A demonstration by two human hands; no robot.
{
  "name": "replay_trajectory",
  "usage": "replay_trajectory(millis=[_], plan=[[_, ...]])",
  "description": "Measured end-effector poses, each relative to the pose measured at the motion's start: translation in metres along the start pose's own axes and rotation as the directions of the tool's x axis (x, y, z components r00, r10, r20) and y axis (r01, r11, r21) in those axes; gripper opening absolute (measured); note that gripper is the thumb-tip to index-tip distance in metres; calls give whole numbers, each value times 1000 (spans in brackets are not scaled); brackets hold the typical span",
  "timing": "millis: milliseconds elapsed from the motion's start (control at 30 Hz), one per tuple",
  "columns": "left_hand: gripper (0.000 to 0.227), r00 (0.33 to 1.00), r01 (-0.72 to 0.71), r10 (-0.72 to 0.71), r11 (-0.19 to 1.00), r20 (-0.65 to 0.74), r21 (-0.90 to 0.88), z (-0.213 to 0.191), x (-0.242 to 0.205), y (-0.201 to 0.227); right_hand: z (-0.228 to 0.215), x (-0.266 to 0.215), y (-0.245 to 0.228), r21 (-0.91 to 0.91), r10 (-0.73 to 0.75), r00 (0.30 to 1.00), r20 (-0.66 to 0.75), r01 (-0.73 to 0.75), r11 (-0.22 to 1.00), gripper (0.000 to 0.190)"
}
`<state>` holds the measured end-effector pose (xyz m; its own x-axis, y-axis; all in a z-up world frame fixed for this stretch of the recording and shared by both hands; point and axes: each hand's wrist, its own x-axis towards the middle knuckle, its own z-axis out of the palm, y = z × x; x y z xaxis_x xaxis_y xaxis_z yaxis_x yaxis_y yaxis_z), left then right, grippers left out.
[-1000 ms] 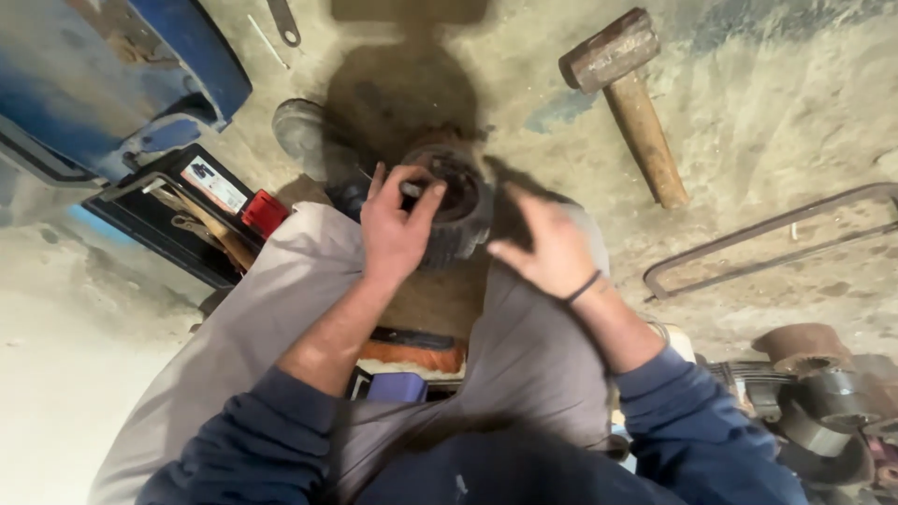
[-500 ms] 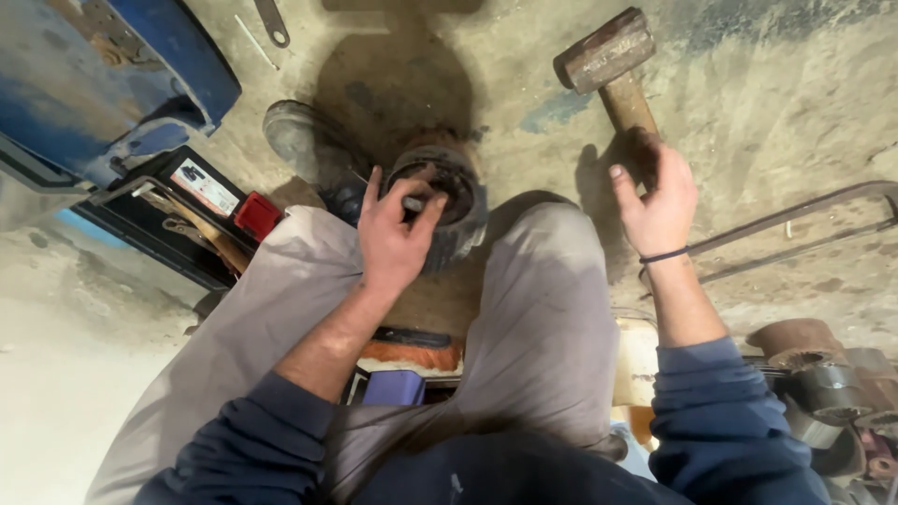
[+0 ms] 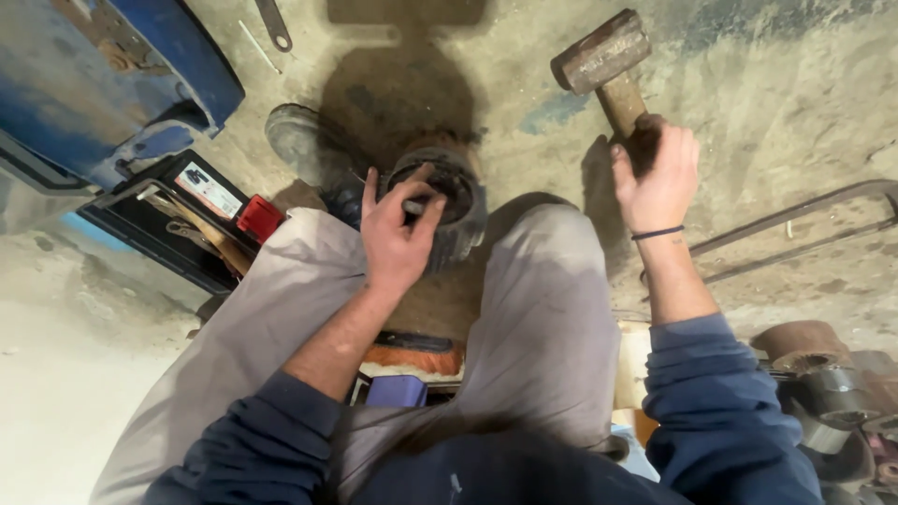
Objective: The person sits on the workshop floor working on a wheel hub. They hammer the old bearing race out of the hub, brush the hub clean with a wire brush, briefly use an angle grinder, then seat a new bearing into the hub by tapping it with a hammer and pressing it in by hand.
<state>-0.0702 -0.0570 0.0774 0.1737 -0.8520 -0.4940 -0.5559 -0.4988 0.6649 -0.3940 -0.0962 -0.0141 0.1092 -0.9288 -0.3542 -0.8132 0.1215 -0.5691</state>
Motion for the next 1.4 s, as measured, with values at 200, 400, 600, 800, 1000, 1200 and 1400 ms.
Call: replay_trajectory(millis=[200,400,600,800,1000,1200,1400], plan=[[15,999,29,-29,1000,21,-9,0,-2,-4,-1,1,0,19,13,1000,8,-14,1000,39],[15,1000,4,-4,1000,13,-25,0,0,-3,0,2,1,19,17,1000,0,-17,1000,38],[13,999,-33,32,999,10,28,4,-2,-7,2,2,6,36,40,999,2,-40,999,37],[11,989,-75,96,982,-115,174,21,-11,-6,5,16,11,-92,-3,999,-38,-1,996,50],[15,967,-16,73,974,-245,227,27,-12,2,-17,43,14,-151,171,944,282,-133,980,46],[18,961,49,5,981,-275,190,25,-9,10,-59,39,-50,255,350,551,757,-743,618,55],[17,962,80,-45,989,-270,121,31,-9,2,-108,0,-144,-29,-128,827,548,172,985,52]])
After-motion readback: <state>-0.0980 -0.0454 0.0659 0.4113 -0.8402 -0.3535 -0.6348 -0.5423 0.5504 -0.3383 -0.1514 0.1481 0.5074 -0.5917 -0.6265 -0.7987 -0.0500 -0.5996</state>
